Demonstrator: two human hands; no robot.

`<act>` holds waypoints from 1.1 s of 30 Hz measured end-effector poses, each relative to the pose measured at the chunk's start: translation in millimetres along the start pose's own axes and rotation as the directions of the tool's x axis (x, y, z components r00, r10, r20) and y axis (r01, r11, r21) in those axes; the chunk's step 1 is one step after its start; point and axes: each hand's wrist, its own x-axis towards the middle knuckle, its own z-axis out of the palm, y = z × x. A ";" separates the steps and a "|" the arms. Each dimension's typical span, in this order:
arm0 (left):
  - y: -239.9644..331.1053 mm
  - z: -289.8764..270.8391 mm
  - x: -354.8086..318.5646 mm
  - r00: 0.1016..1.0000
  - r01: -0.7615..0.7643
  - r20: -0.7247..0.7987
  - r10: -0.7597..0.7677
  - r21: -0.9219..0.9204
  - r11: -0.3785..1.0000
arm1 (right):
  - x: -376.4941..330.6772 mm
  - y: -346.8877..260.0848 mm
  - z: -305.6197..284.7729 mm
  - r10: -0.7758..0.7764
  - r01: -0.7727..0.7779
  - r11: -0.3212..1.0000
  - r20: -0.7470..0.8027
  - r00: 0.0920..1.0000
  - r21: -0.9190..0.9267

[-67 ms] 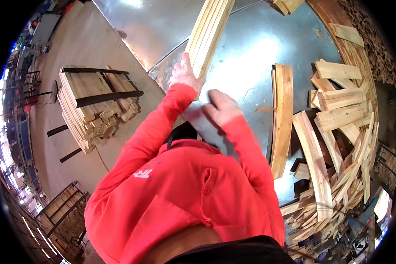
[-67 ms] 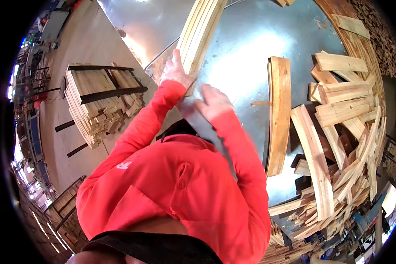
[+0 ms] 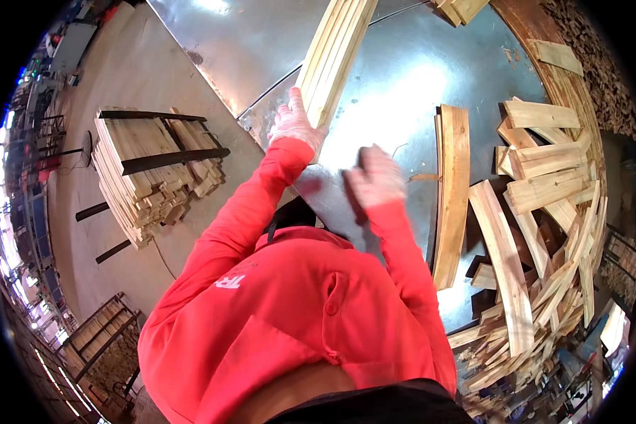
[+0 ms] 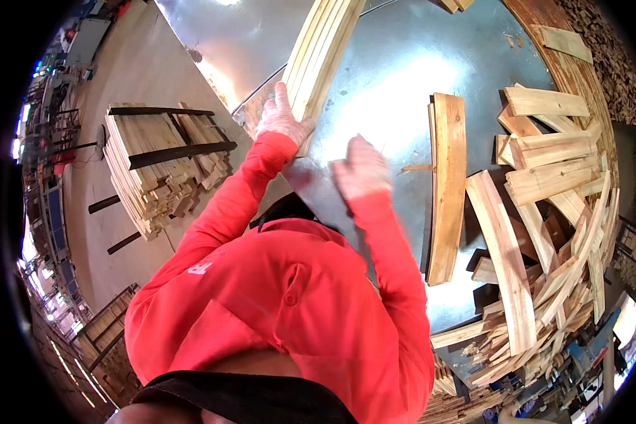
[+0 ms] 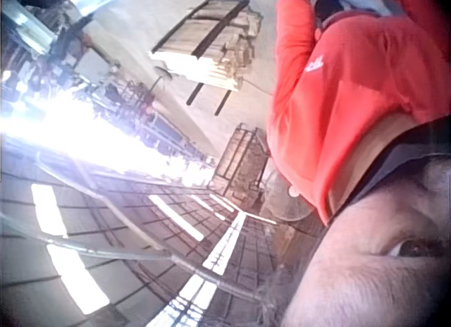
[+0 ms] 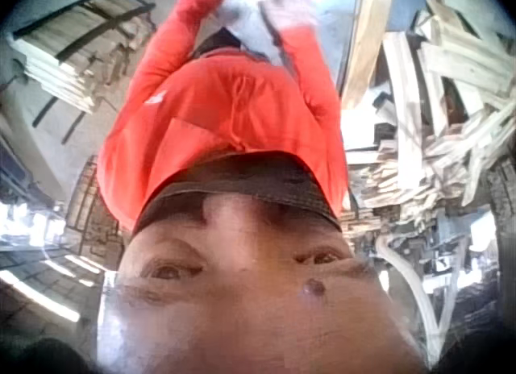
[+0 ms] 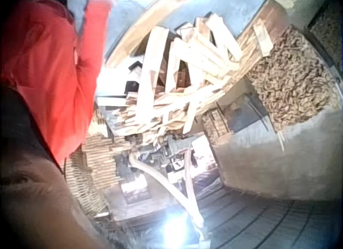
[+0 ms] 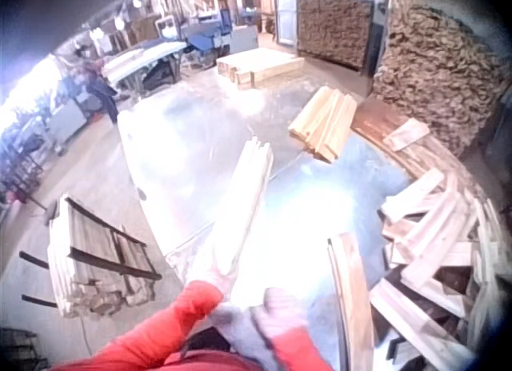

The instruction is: The person sorts wooden planks on a metal table in a workshop. They pick up individual planks from a pile, inspect them, and place them into a separate stack, occasionally adjusting the alignment of the sorted wood.

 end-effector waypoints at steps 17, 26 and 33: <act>-269.4 -124.1 310.8 0.968 -0.127 -0.166 0.188 0.322 0.938 | -148.2 134.1 21.1 0.820 -0.775 0.386 0.198 0.536 0.500; -134.5 -80.2 155.8 0.781 -0.482 -0.082 0.619 -0.710 0.514 | -24.8 -0.2 63.5 0.533 -0.153 -0.301 0.299 0.792 0.941; -27.4 -1.0 0.0 0.504 -0.466 0.669 0.546 -0.322 0.824 | 34.4 13.2 75.9 0.525 -0.329 0.460 0.046 0.850 0.824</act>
